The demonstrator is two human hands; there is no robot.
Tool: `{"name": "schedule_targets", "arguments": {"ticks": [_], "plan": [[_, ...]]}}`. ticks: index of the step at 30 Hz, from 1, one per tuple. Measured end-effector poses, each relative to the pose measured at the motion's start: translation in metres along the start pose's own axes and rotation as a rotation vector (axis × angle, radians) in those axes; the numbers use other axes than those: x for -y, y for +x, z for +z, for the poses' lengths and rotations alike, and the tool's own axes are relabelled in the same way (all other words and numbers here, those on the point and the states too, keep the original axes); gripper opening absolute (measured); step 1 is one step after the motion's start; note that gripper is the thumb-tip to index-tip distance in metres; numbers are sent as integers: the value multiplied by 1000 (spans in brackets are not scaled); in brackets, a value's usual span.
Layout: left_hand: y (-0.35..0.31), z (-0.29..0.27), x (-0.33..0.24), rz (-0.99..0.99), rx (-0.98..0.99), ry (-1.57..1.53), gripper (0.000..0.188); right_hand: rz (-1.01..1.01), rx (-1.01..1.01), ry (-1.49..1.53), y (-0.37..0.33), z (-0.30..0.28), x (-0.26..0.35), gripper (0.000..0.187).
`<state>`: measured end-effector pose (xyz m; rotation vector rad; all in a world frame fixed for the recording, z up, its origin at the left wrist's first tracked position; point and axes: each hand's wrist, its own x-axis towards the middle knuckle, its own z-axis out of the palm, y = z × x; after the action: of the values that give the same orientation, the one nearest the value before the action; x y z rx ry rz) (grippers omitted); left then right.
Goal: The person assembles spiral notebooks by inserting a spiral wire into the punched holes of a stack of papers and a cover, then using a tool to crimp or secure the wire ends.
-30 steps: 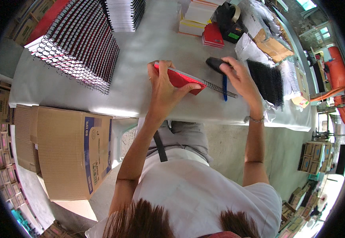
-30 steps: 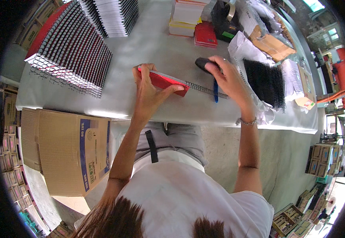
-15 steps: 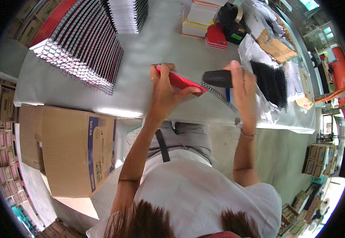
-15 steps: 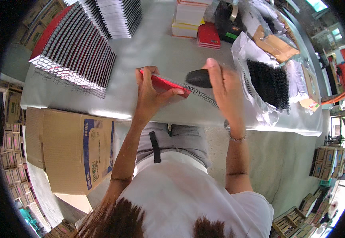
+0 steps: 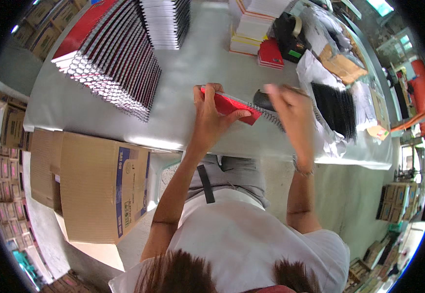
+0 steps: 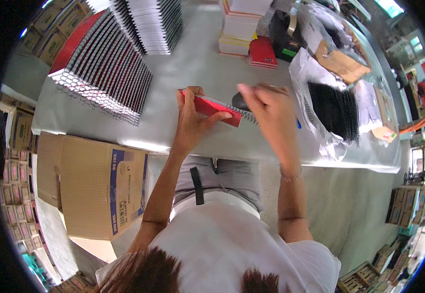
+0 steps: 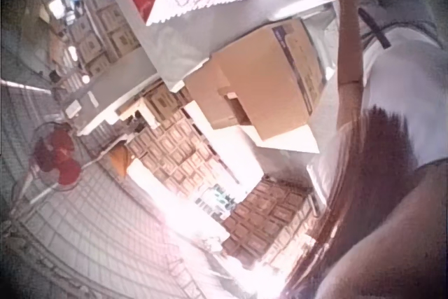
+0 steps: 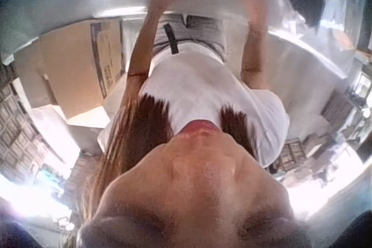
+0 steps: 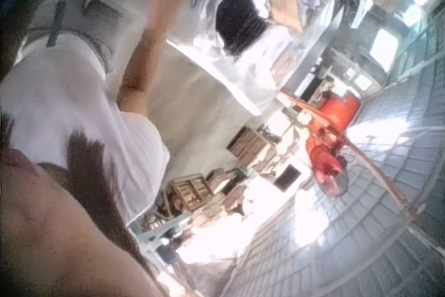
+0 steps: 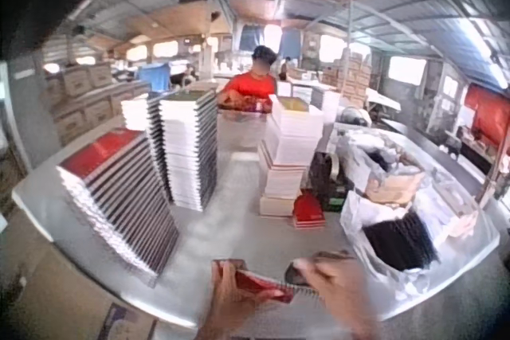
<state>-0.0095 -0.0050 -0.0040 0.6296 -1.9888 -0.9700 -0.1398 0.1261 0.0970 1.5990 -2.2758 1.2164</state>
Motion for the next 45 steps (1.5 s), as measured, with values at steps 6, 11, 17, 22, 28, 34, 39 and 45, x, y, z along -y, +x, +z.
{"name": "schedule_targets", "arguments": {"ticks": [6, 11, 17, 22, 28, 34, 39, 45], "plan": [[-7, 4, -3, -22, 21, -23, 81, -91, 127, -197, 7, 16, -14, 44], [-10, -1, 0, -26, 25, 3, 81, 140, -96, 180, 13, -2, 3, 54], [-2, 2, 3, 1, -4, 1, 78, 127, 2, 17, 13, 12, -12, 54], [-5, 2, 1, 23, 35, 18, 76, -106, 136, -337, 20, 34, -16, 55], [-5, 1, 4, 33, 19, -60, 72, 55, -91, 22, 16, 22, -3, 57], [-1, -1, 2, -6, 25, -82, 69, -12, 52, -206, 19, 35, -28, 52], [-6, -2, 6, 41, 50, -73, 66, 117, 109, -24, 14, -1, 9, 48], [1, 2, 5, -26, 51, -107, 64, 130, 58, -59, 32, 20, -34, 54]]}}
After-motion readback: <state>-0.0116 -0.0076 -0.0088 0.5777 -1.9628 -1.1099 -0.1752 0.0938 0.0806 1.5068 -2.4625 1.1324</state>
